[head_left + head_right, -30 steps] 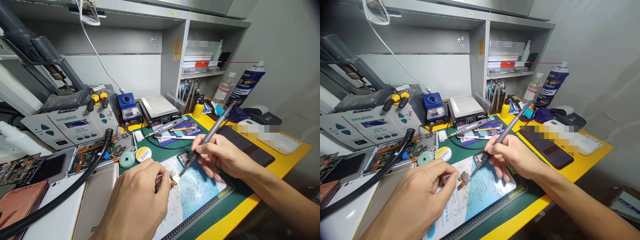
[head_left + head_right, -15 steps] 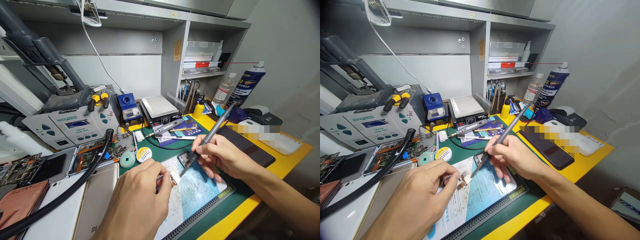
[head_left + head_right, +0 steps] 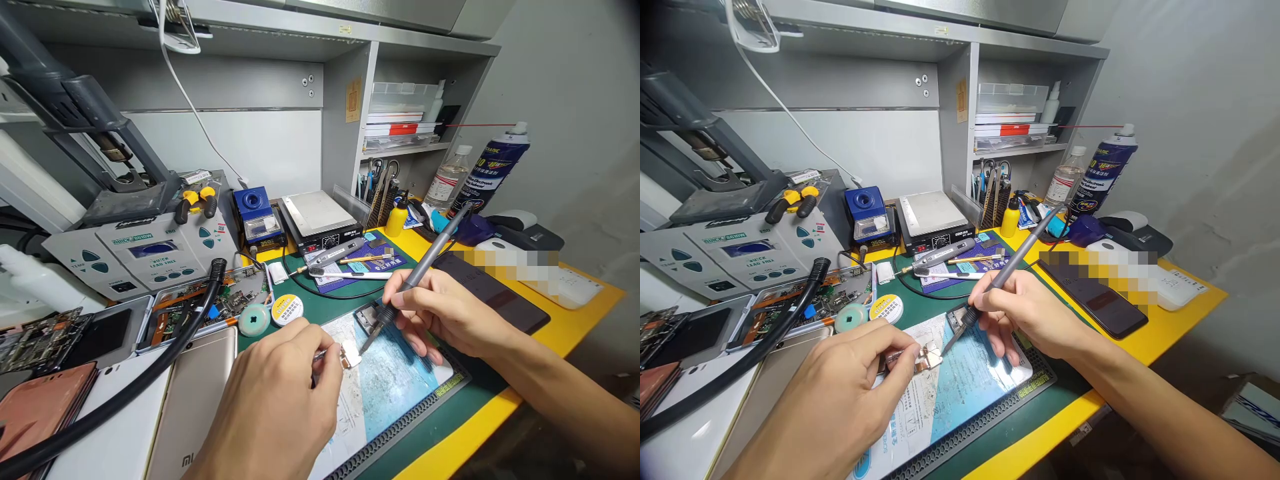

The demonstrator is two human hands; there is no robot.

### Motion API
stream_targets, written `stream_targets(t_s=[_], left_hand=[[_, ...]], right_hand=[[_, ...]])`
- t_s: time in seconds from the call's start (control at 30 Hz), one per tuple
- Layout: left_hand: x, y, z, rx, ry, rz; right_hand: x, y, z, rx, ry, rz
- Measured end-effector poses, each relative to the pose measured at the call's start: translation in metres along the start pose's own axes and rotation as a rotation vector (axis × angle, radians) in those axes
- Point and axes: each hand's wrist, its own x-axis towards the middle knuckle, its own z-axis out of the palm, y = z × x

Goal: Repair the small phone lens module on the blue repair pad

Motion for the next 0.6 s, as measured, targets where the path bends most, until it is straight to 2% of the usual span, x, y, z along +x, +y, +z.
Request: stream_targets(t_s=[0.6], left_hand=[[0.0008, 0.0014, -0.0015, 0.015, -0.005, 0.016]], right_hand=[[0.0001, -0.0012, 0.0009, 0.017, 0.011, 0.005]])
